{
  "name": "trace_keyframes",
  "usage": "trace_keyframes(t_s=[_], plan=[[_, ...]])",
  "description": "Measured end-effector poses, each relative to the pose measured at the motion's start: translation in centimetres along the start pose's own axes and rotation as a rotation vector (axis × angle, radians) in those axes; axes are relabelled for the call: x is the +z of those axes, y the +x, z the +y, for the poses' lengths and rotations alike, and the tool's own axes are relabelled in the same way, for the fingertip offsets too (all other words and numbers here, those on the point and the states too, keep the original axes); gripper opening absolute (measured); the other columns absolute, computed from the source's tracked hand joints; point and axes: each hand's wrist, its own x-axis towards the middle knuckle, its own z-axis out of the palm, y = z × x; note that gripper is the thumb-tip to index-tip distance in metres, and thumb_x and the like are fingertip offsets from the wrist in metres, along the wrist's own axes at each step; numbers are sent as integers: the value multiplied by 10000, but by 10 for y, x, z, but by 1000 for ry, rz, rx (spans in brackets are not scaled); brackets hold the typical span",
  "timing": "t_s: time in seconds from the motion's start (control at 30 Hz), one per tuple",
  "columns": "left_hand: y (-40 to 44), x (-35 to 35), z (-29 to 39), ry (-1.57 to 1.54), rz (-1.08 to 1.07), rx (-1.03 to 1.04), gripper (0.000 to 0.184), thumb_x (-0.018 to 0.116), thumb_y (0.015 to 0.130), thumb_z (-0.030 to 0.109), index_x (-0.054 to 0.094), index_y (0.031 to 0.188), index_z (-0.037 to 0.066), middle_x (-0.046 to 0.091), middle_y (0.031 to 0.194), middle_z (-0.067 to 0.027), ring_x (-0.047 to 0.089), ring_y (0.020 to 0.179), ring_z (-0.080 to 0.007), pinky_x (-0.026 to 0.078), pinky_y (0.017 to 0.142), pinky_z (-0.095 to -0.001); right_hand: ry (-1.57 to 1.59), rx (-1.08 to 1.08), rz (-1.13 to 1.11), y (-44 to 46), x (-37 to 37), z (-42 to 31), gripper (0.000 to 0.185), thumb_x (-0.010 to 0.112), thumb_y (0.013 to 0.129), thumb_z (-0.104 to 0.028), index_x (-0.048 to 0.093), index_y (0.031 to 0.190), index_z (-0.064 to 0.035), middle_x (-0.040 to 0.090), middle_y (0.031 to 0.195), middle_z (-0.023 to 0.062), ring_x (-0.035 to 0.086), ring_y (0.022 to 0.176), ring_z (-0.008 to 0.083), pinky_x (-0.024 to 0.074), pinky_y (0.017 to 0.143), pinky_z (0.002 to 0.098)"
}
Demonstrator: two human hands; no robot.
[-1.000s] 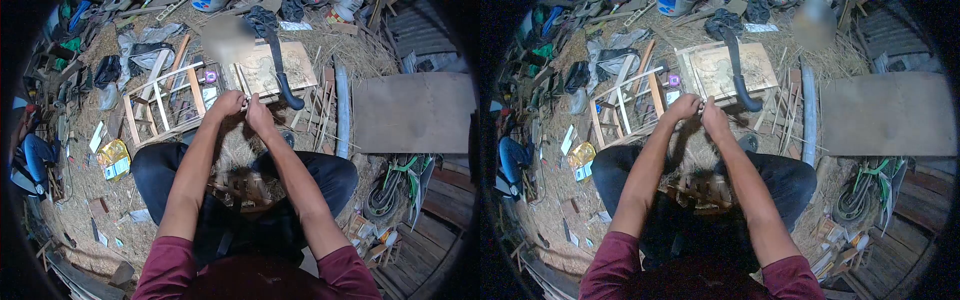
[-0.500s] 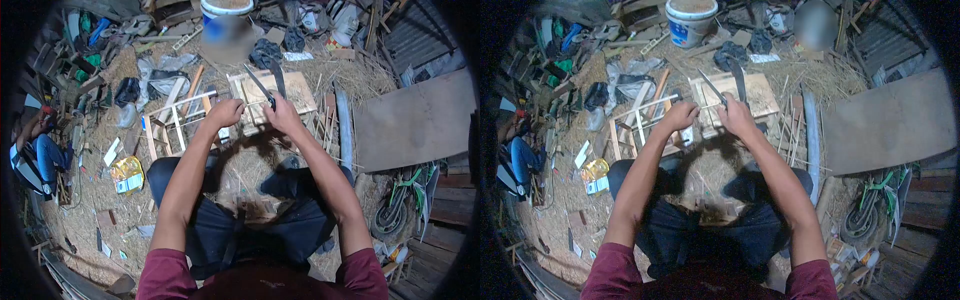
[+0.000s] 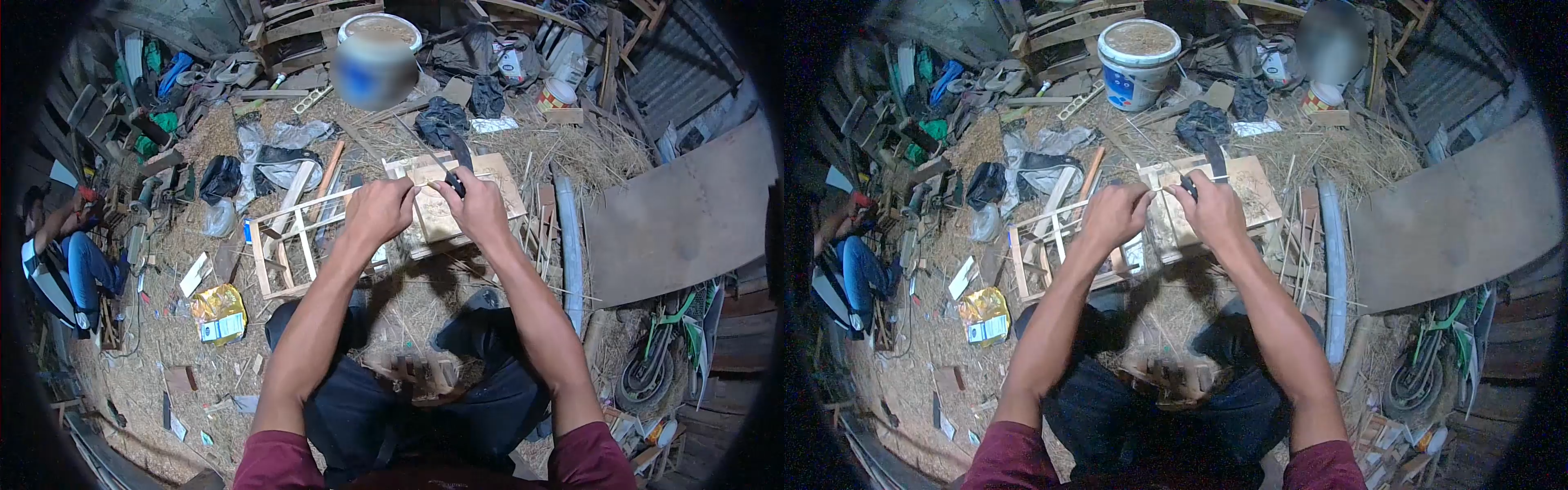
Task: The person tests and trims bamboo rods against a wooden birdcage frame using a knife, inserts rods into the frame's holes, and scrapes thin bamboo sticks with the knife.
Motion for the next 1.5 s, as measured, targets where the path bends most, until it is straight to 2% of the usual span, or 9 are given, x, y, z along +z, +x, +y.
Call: trace_keyframes(t_s=[0.47, 0.6, 0.63, 0.73, 0.9, 1.07, 1.23, 1.33, 1.5], plan=[[13, 1, -14, -183, -23, -43, 248, 543, 927, 227, 680, 930, 20, 651, 766, -251, 656, 740, -388, 504, 680, -448, 81, 80, 44, 16, -25, -1, 285, 649, 896, -216, 630, 1064, 13, 655, 718, 219, 667, 678, 370, 501, 632, 435], [14, -7, -25, -463, -94, -44, 263, 510, 958, 206, 658, 1019, -2, 663, 792, -127, 620, 729, -222, 473, 678, -351, 163, 168, 86, 15, -24, 13, 394, 637, 898, -205, 587, 1209, 31, 650, 732, 222, 657, 662, 351, 486, 627, 419], [14, -8, -24, -498, -96, -40, 270, 503, 967, 211, 646, 1023, -12, 622, 778, -69, 556, 725, -139, 450, 665, -301, 157, -4, 206, 14, -25, 5, 364, 661, 886, -227, 622, 1125, 45, 661, 723, 181, 662, 652, 261, 485, 618, 383], [16, -7, -18, -560, -145, -67, 244, 516, 962, 182, 649, 1025, -13, 606, 756, -58, 546, 703, -114, 446, 641, -278, 466, 228, -12, 17, -12, -1, 318, 688, 875, -246, 657, 1013, 38, 673, 730, 126, 649, 682, 150, 482, 617, 340], [11, 7, -4, -646, -139, -20, 231, 523, 942, 157, 662, 1023, -8, 604, 690, -126, 551, 626, -181, 443, 622, -344, 768, -43, 15, 20, 13, -2, 239, 677, 898, -219, 667, 905, 19, 607, 663, 21, 500, 589, 86, 402, 549, 269], [8, 5, -16, -616, -275, -90, 237, 529, 971, 173, 641, 1076, -6, 614, 785, -28, 554, 708, -85, 465, 649, -255, 607, 165, 255, 30, -22, 21, 248, 691, 902, -253, 666, 884, -7, 609, 686, -8, 488, 602, 64, 385, 535, 255], [5, -4, -29, -412, -267, -22, 227, 540, 955, 178, 642, 1019, -15, 647, 815, -45, 577, 745, -129, 469, 714, -291, 618, 400, 487, 36, -56, 69, 224, 690, 897, -233, 676, 862, -12, 601, 697, -22, 481, 611, 57, 385, 549, 258], [1, -8, -25, -365, -197, -7, 222, 552, 909, 190, 670, 911, 2, 605, 676, -173, 572, 617, -257, 447, 623, -373, 580, 415, 455, 30, -57, 72, 251, 677, 906, -248, 676, 878, 1, 605, 699, -11, 493, 618, 66, 394, 561, 260], [2, 8, -41, -686, -172, -86, 228, 499, 957, 164, 666, 930, 12, 586, 687, -57, 533, 630, -149, 419, 600, -309, 452, 205, 482, 20, -45, 52, 341, 631, 936, -294, 645, 1040, 30, 620, 720, 26, 550, 677, 76, 427, 612, 249]])
